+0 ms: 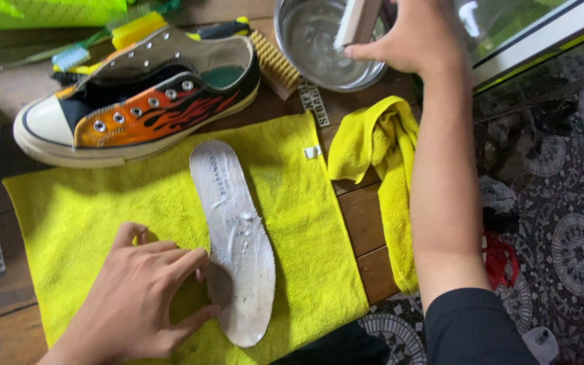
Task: The person scrubs a white Converse shoe insole with a small brush and soapy water on a yellow towel. They repeatedly dip the brush into a metal bowl of soapy water and scrub the insole surface. A second shoe and a larger yellow brush are visible nearby but not used.
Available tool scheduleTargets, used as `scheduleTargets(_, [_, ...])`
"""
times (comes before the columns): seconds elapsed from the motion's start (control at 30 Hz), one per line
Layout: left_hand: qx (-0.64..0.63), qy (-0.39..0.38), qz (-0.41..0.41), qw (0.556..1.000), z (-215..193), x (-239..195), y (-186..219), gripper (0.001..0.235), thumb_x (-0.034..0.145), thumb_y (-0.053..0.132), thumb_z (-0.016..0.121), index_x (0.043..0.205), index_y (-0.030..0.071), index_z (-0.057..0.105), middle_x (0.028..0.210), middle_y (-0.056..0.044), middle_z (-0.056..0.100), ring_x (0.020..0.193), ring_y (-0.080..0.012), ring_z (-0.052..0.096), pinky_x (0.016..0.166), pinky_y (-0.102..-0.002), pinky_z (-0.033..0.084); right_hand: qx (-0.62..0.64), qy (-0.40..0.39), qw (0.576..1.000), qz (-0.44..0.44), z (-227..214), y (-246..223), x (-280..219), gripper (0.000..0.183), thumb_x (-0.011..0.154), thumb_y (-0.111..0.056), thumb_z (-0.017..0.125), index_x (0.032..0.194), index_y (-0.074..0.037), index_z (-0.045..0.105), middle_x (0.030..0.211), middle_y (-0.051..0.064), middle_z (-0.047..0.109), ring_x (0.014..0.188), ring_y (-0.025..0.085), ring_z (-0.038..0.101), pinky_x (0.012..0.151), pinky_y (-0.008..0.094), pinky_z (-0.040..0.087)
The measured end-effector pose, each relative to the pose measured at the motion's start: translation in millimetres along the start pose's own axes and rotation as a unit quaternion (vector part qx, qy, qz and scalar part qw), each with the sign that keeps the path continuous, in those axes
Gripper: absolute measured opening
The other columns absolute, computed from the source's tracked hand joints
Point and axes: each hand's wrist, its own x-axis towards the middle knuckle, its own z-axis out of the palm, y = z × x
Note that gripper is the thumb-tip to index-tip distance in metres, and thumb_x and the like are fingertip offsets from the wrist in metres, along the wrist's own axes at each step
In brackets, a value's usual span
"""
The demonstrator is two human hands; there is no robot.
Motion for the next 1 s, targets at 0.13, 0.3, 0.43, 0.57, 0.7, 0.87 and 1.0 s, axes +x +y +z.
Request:
scheduleTargets(0.13, [-0.017, 0.006, 0.013, 1.0, 11.0, 1.4, -9.5, 0.05, 0.075, 0.077, 0.088, 0.093, 0.035, 0.069, 0.075, 0.009, 0.085, 0.071, -0.0247, 0.078, 0.089, -0.051, 0.04, 0.011, 0.027, 0.996, -0.081, -2.3, 3.0, 6.4, 0.1, 0.076, -0.064, 0.105, 0.151, -0.008, 0.07, 0.151, 0.025, 0.062, 0.136, 0.048, 0.055, 0.109, 0.06, 0.038])
scheduleTargets(0.3, [0.017, -0.002, 0.016, 1.0, 28.7, -0.1, -21.2, 0.061, 0.075, 0.09, 0.086, 0.092, 0.034, 0.066, 0.078, 0.012, 0.088, 0.073, -0.0242, 0.079, 0.094, -0.052, 0.038, 0.061, -0.015, 0.996, -0.06, 1.2, -2.6, 8.2, 0.109, 0.076, -0.057, 0.106, 0.16, -0.001, 0.064, 0.14, 0.012, 0.057, 0.134, 0.034, 0.057, 0.116, 0.064, 0.035])
scheduleTargets(0.43, [-0.005, -0.003, 0.013, 1.0, 18.5, 1.1, -13.7, 0.056, 0.076, 0.084, 0.087, 0.091, 0.034, 0.067, 0.074, 0.012, 0.086, 0.069, -0.0223, 0.079, 0.094, -0.051, 0.04, 0.042, -0.015, 0.996, -0.081, 15.2, -2.0, 12.4, 0.11, 0.074, -0.054, 0.106, 0.16, -0.001, 0.064, 0.142, 0.013, 0.058, 0.14, 0.037, 0.051, 0.116, 0.074, 0.031])
scheduleTargets(0.57, [-0.042, 0.0, -0.001, 0.999, -0.2, 2.9, -2.7, 0.049, 0.076, 0.077, 0.089, 0.093, 0.035, 0.072, 0.072, 0.007, 0.083, 0.066, -0.0233, 0.076, 0.09, -0.048, 0.04, 0.006, -0.006, 0.993, -0.121, 25.0, -2.0, 14.3, 0.105, 0.072, -0.055, 0.105, 0.156, -0.002, 0.072, 0.143, 0.015, 0.062, 0.137, 0.037, 0.051, 0.101, 0.063, 0.04])
scheduleTargets(0.7, [-0.027, -0.029, -0.017, 0.999, -5.9, 1.3, 1.2, 0.049, 0.081, 0.079, 0.082, 0.088, 0.032, 0.067, 0.068, 0.009, 0.075, 0.063, -0.0212, 0.071, 0.097, -0.05, 0.037, 0.008, -0.008, 0.991, -0.136, 27.9, -5.9, 16.1, 0.091, 0.074, -0.056, 0.101, 0.146, -0.005, 0.08, 0.142, 0.013, 0.067, 0.133, 0.039, 0.056, 0.099, 0.06, 0.039])
scheduleTargets(0.87, [-0.028, -0.01, 0.002, 1.0, -6.6, 1.3, 1.9, 0.047, 0.081, 0.076, 0.078, 0.091, 0.031, 0.069, 0.067, 0.008, 0.075, 0.06, -0.0213, 0.07, 0.096, -0.051, 0.037, 0.011, -0.022, 0.991, -0.132, 31.7, -3.5, 15.6, 0.08, 0.077, -0.054, 0.101, 0.139, -0.006, 0.085, 0.144, 0.014, 0.07, 0.131, 0.039, 0.055, 0.098, 0.06, 0.04])
scheduleTargets(1.0, [-0.022, -0.006, 0.007, 1.0, -7.9, 1.5, 2.7, 0.047, 0.081, 0.075, 0.078, 0.088, 0.029, 0.066, 0.066, 0.006, 0.073, 0.06, -0.0238, 0.069, 0.092, -0.05, 0.036, 0.033, -0.04, 0.992, -0.112, 25.7, -9.2, 13.2, 0.085, 0.075, -0.055, 0.102, 0.142, -0.007, 0.083, 0.147, 0.013, 0.068, 0.137, 0.037, 0.054, 0.102, 0.059, 0.037])
